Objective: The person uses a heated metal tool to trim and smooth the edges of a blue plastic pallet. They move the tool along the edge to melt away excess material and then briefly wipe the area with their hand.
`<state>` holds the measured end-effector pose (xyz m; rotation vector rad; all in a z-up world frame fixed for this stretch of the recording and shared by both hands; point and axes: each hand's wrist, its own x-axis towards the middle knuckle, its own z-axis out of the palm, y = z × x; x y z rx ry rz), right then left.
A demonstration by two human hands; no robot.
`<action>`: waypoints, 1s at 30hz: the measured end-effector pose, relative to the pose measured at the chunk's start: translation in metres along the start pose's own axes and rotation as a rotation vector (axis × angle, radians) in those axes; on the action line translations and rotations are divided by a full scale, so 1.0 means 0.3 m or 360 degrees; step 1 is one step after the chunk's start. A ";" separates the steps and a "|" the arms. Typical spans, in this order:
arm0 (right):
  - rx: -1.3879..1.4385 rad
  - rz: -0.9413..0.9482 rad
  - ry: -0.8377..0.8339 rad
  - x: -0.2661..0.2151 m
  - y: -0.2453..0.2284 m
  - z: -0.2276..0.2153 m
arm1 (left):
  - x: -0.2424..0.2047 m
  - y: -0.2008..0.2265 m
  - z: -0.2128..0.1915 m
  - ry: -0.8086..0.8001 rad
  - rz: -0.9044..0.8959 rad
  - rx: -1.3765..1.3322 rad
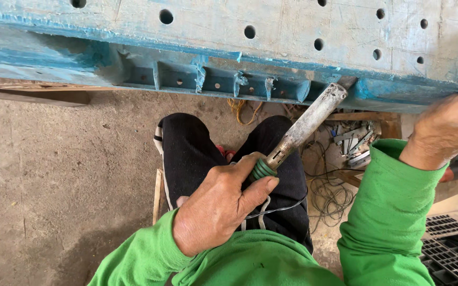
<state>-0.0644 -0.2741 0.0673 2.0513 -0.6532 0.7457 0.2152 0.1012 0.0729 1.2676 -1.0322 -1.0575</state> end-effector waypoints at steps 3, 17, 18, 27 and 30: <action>0.0350 0.0008 -0.0105 -0.081 0.072 0.068 | 0.003 -0.011 -0.002 -0.0011 0.0255 0.0166; 0.0298 -0.0066 0.0013 0.007 -0.005 0.017 | -0.020 0.029 0.006 -0.0101 -0.0285 -0.0264; 0.0333 -0.0014 -0.0020 -0.001 -0.001 0.025 | -0.021 0.029 0.006 -0.0094 -0.0279 -0.0255; 0.0452 0.0019 -0.0136 -0.061 0.045 0.085 | 0.002 -0.007 -0.014 0.0100 0.0789 0.0420; 0.0540 0.0012 -0.0138 -0.035 0.026 0.053 | 0.008 -0.021 -0.002 -0.0032 0.0006 0.0066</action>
